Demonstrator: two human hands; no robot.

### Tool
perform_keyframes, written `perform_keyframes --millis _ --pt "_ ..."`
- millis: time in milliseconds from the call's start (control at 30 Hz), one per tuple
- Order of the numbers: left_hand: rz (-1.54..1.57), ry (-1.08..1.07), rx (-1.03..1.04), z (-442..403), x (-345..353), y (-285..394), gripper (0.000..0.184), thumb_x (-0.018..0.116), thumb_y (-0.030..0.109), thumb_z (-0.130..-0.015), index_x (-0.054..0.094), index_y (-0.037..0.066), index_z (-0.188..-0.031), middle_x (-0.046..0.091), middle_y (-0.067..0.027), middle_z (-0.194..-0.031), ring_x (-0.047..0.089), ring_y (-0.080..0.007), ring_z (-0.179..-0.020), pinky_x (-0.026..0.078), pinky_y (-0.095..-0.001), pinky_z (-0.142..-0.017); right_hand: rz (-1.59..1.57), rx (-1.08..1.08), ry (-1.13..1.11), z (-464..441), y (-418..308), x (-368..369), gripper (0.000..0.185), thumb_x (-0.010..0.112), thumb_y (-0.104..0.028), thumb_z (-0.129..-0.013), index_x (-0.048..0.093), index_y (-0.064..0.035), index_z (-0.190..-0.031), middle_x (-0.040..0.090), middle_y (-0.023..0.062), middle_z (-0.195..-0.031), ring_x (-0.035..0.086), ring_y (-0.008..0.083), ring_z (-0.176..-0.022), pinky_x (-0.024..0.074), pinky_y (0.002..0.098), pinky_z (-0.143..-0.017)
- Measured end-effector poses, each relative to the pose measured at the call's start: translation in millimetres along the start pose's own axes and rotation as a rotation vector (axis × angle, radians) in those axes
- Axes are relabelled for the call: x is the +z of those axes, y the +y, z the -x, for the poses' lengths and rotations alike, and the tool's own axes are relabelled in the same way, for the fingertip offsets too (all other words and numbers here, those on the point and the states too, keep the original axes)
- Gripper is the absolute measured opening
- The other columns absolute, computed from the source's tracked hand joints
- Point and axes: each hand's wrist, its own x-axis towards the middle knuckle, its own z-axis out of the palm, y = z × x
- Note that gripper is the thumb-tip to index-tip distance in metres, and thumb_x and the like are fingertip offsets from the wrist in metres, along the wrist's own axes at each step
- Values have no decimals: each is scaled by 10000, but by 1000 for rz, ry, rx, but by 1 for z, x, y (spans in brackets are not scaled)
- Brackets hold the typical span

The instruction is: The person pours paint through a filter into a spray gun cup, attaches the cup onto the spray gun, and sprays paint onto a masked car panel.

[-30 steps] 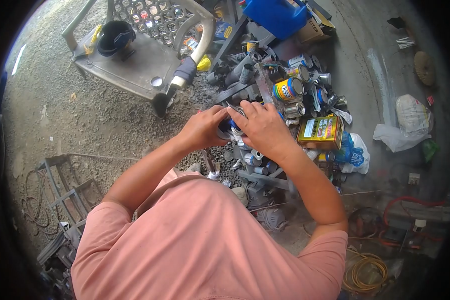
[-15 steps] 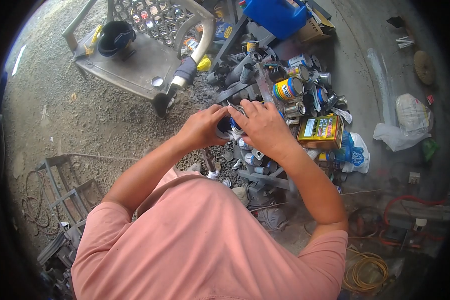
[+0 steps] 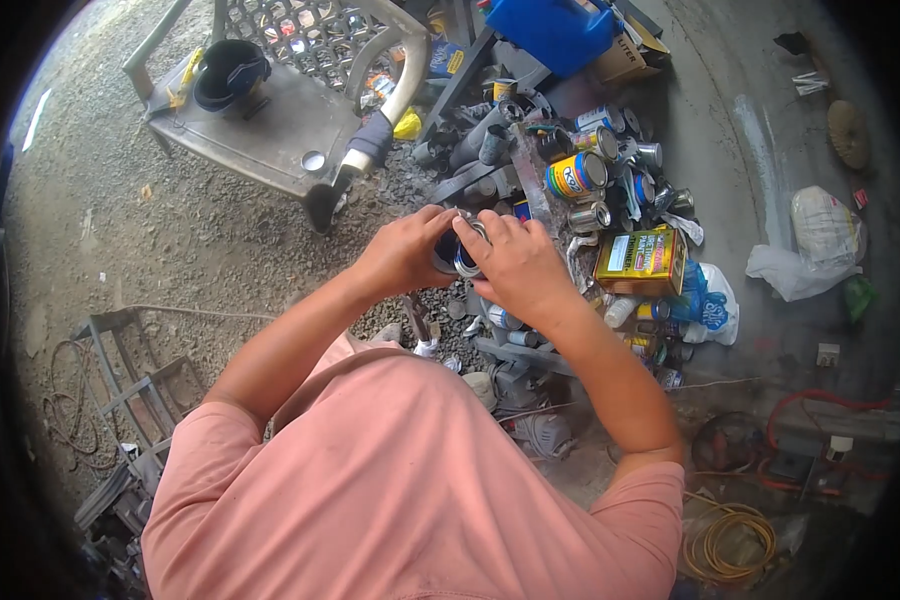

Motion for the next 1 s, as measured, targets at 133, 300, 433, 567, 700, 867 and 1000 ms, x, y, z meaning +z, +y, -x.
perform_keyframes --millis 133,300,433,567,700,867,1000 --pt "-21 38 6 0 0 1 777 894 317 -668 576 81 -1336 637 -132 -1118 687 -339 -1032 586 -433 -849 27 51 -4 -1 -6 5 923 892 -291 -717 463 -88 -1509 558 147 -1340 605 294 -1141 471 445 -918" --pt "-20 60 18 -6 2 -1 777 900 329 -663 580 82 -1325 637 -136 -1110 689 -343 -1022 582 -436 -843 85 88 20 -3 -12 6 897 883 -301 -724 478 -95 -1497 562 137 -1318 602 284 -1139 467 433 -894" --pt "-15 53 -2 -12 -1 2 751 902 338 -666 587 90 -1300 641 -138 -1105 690 -347 -1013 579 -444 -833 96 131 54 -4 -12 8 874 880 -305 -724 494 -103 -1481 558 125 -1290 602 279 -1114 464 430 -865" --pt "-22 21 -39 -16 -2 3 875 905 249 -618 560 49 -1397 636 -147 -1151 679 -353 -1049 573 -438 -864 88 157 67 -6 -11 9 857 875 -309 -728 502 -105 -1472 553 114 -1251 602 273 -1075 463 430 -848" --pt "-24 23 -34 -18 -1 3 875 908 252 -618 561 46 -1394 638 -149 -1158 680 -353 -1045 574 -437 -864 88 151 75 -6 -9 9 850 871 -310 -733 502 -105 -1472 553 108 -1229 602 271 -1056 461 427 -843" --pt "-23 43 -13 -18 2 0 880 912 259 -614 561 39 -1390 639 -149 -1167 681 -350 -1047 577 -434 -864 85 156 64 -7 -9 8 845 869 -309 -735 505 -105 -1471 555 105 -1220 604 269 -1047 461 423 -840" --pt "-31 11 -26 -19 2 0 883 914 261 -611 560 33 -1387 640 -146 -1174 682 -347 -1055 580 -431 -865 90 159 43 -7 -9 6 839 867 -307 -738 508 -103 -1469 561 104 -1206 606 269 -1046 460 421 -841"
